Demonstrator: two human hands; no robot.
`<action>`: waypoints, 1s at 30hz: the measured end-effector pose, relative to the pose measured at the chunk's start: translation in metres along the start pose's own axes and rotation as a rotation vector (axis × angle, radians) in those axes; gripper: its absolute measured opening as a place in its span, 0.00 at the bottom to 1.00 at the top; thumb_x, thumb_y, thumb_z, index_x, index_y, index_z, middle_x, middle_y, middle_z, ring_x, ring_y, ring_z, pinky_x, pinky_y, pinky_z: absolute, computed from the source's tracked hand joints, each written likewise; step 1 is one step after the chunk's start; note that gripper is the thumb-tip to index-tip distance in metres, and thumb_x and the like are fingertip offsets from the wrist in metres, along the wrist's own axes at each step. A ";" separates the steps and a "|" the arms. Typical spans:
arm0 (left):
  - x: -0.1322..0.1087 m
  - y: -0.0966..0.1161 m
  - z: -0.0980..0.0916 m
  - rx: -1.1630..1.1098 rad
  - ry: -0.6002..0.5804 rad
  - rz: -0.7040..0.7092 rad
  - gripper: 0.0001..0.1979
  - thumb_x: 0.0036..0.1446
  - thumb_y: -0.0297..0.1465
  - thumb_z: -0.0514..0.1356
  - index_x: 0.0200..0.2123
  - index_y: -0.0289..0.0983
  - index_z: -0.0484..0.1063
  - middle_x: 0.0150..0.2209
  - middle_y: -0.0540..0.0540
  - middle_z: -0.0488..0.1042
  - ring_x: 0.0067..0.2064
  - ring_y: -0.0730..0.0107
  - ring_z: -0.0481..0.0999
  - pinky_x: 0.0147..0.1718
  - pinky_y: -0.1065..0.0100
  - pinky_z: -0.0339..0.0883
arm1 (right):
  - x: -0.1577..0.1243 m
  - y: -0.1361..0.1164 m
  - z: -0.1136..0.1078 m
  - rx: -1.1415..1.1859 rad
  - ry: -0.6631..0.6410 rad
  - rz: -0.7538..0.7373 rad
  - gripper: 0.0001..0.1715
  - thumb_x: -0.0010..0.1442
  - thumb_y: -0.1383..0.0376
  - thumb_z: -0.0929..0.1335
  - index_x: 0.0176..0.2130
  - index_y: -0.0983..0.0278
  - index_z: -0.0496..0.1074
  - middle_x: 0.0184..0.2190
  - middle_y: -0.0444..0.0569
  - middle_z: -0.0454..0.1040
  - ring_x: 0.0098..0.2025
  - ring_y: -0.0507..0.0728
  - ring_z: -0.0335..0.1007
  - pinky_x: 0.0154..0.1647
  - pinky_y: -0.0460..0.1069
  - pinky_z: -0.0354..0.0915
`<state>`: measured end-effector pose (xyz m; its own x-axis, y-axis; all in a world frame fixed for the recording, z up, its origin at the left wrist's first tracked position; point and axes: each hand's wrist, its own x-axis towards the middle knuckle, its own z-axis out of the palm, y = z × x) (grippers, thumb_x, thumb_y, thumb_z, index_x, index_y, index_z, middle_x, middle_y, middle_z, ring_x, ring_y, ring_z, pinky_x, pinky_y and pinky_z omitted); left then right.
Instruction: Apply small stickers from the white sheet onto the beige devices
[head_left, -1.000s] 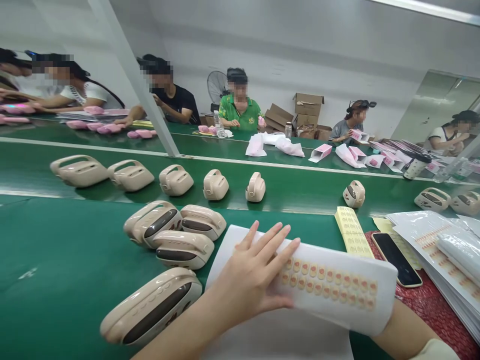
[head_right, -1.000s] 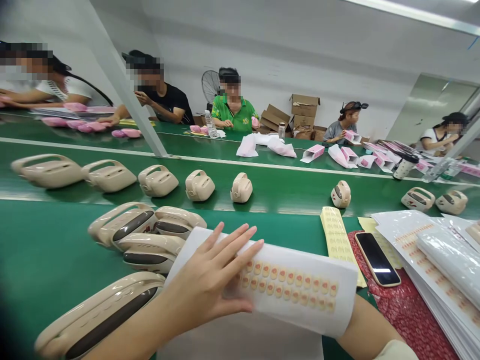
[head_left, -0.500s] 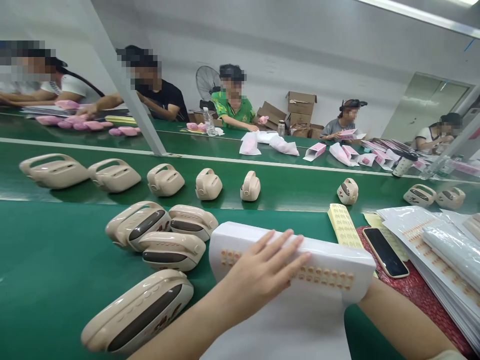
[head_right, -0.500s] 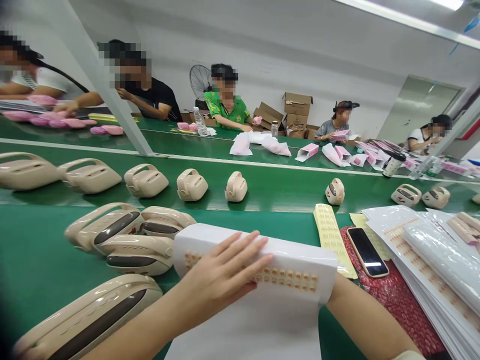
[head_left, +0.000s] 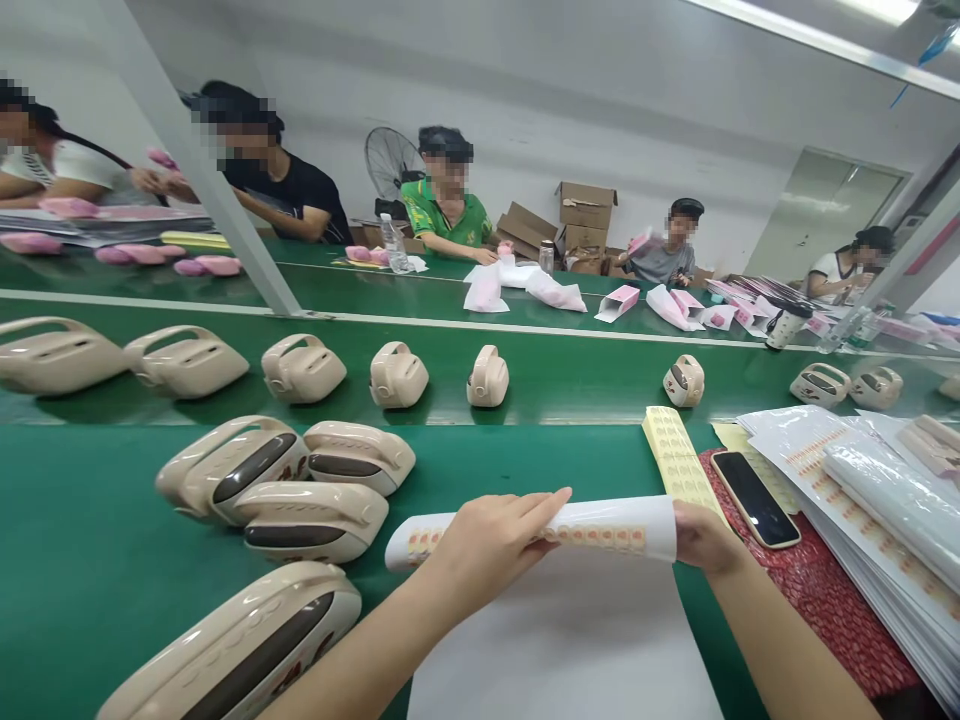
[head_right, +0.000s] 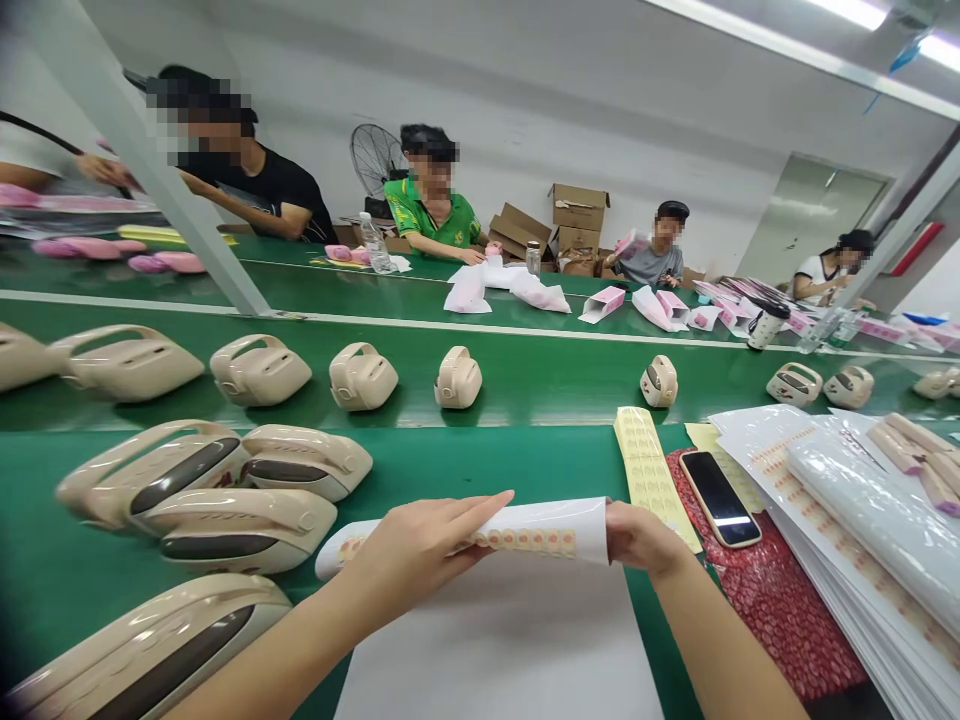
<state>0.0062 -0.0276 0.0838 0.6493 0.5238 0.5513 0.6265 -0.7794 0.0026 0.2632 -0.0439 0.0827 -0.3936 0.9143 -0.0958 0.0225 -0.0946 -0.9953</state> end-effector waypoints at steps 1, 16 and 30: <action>0.000 -0.003 0.000 0.018 -0.022 -0.022 0.15 0.57 0.28 0.51 0.46 0.40 0.68 0.32 0.49 0.80 0.26 0.68 0.78 0.21 0.71 0.67 | -0.003 0.000 -0.002 -0.040 -0.087 -0.024 0.34 0.38 0.41 0.68 0.32 0.67 0.76 0.32 0.52 0.76 0.41 0.63 0.70 0.37 0.52 0.65; 0.019 0.007 0.010 -0.190 -0.068 -0.075 0.23 0.59 0.42 0.50 0.50 0.32 0.67 0.43 0.38 0.77 0.39 0.60 0.78 0.32 0.66 0.70 | 0.004 0.011 0.034 -0.465 0.349 -0.308 0.13 0.55 0.59 0.65 0.35 0.61 0.77 0.30 0.48 0.76 0.34 0.58 0.71 0.36 0.51 0.67; 0.043 0.007 -0.015 -0.458 -0.544 -0.321 0.13 0.55 0.39 0.52 0.34 0.47 0.76 0.28 0.53 0.78 0.28 0.68 0.73 0.24 0.73 0.56 | 0.009 -0.006 0.036 -0.658 0.314 -0.496 0.11 0.55 0.59 0.67 0.38 0.61 0.71 0.32 0.49 0.74 0.34 0.54 0.70 0.34 0.48 0.68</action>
<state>0.0315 -0.0156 0.1198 0.6607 0.7503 -0.0211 0.6560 -0.5635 0.5021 0.2261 -0.0490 0.0888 -0.2302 0.8649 0.4460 0.4790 0.4996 -0.7218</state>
